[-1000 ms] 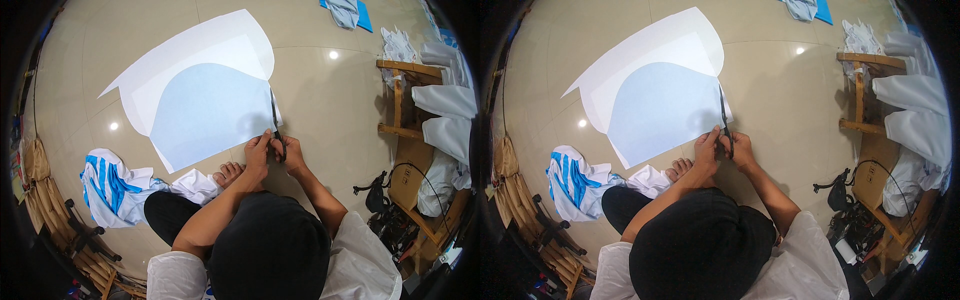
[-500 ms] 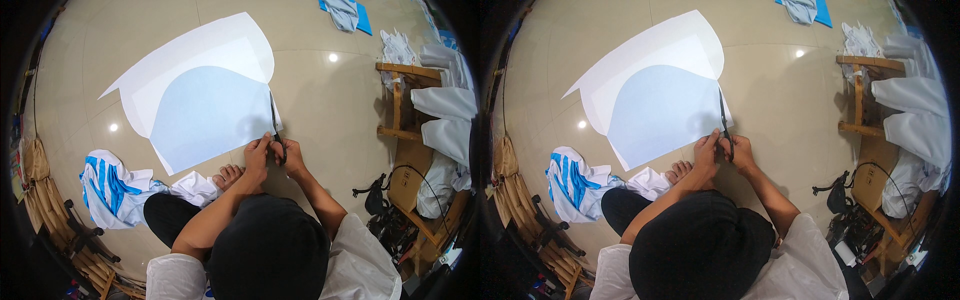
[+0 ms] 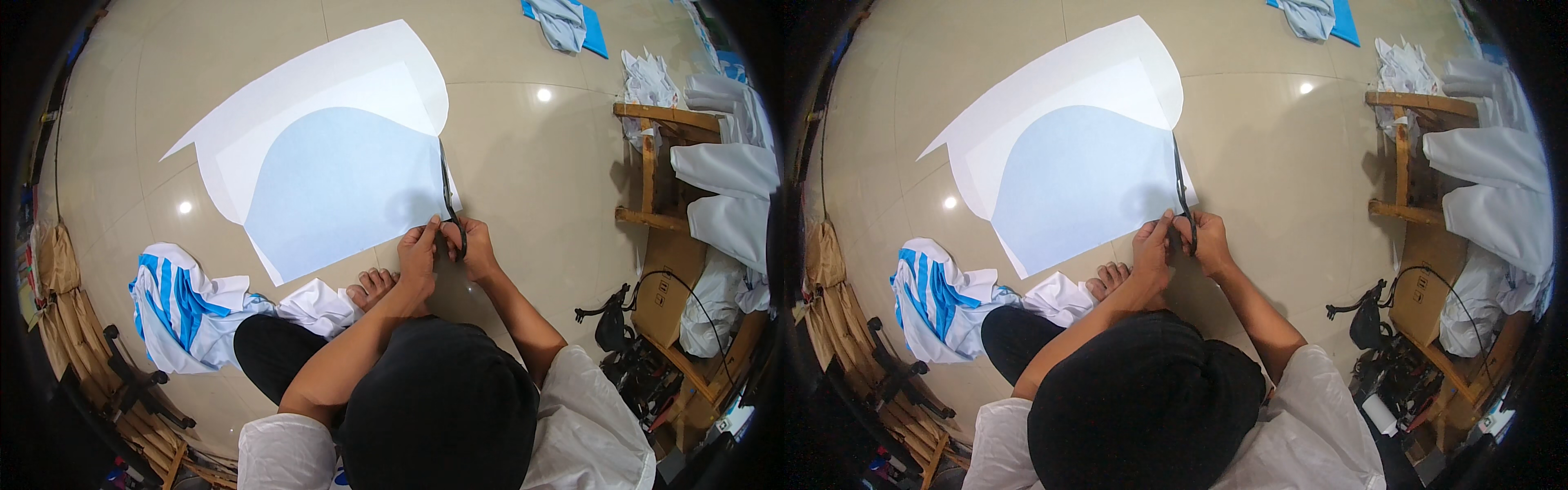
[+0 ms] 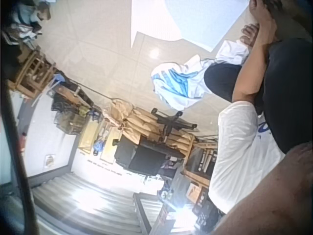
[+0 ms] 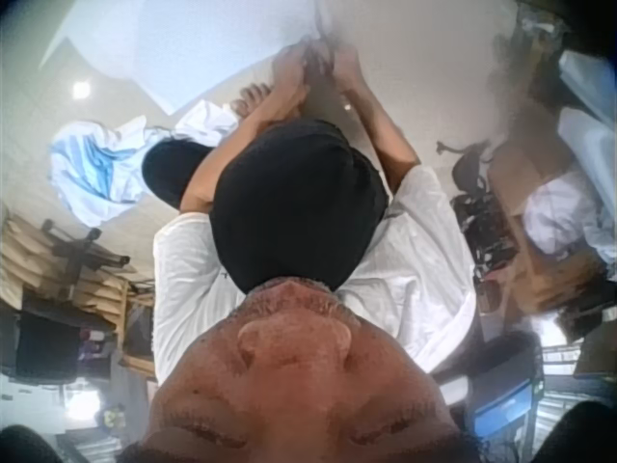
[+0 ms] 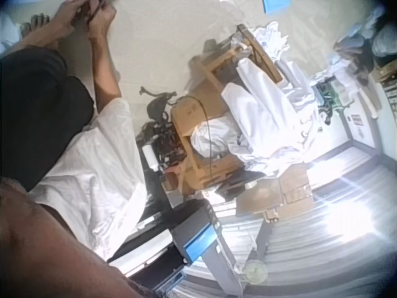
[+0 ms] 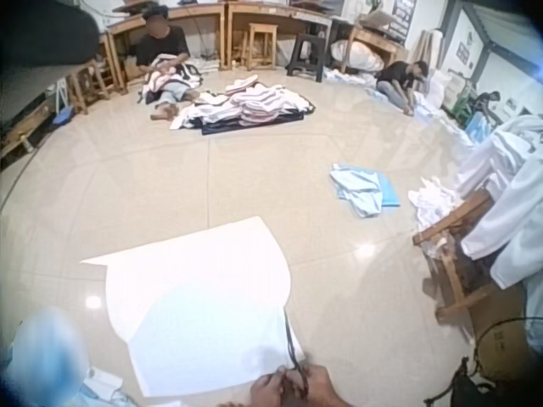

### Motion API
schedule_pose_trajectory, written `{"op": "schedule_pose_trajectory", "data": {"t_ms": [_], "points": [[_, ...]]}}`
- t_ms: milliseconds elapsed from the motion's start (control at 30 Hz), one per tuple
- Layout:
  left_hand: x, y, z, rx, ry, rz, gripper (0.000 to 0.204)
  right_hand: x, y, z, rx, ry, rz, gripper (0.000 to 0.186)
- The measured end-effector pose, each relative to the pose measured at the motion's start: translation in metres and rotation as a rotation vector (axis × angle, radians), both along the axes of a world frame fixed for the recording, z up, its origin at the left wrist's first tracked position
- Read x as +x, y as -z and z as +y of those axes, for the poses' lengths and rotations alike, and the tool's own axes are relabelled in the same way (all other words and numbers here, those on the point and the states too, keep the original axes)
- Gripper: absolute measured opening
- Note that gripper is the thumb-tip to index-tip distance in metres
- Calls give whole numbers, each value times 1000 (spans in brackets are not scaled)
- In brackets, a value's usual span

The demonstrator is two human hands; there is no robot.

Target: The person sits on the floor and uses scissors to cut a large piece of light blue and white fabric. They cut along a curved line, then unfold the fabric to reveal a symmetrical pattern. The person continues to trim the edges of the fabric, following the curved shape, and adjusts the fabric on the floor between cuts.

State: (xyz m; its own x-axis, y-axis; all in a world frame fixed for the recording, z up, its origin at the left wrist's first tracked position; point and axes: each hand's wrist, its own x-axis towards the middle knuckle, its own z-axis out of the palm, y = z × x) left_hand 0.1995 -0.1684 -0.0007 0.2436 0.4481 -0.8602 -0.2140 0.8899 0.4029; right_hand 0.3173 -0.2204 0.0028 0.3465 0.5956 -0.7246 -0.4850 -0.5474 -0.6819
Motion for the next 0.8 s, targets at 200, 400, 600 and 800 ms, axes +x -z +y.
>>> {"op": "schedule_pose_trajectory", "data": {"t_ms": [200,400,600,800], "points": [[-3,7,-3,7,-1,-28,25,-1,-1,1,-3,-6,-19,30],[-4,6,-4,21,15,-50,26,0,5,-1,-7,-16,-43,29],[-5,9,-5,34,25,-67,26,2,-1,2,-14,-29,-42,27],[-4,11,-6,40,4,-93,26,7,2,8,-50,-33,-35,25]]}}
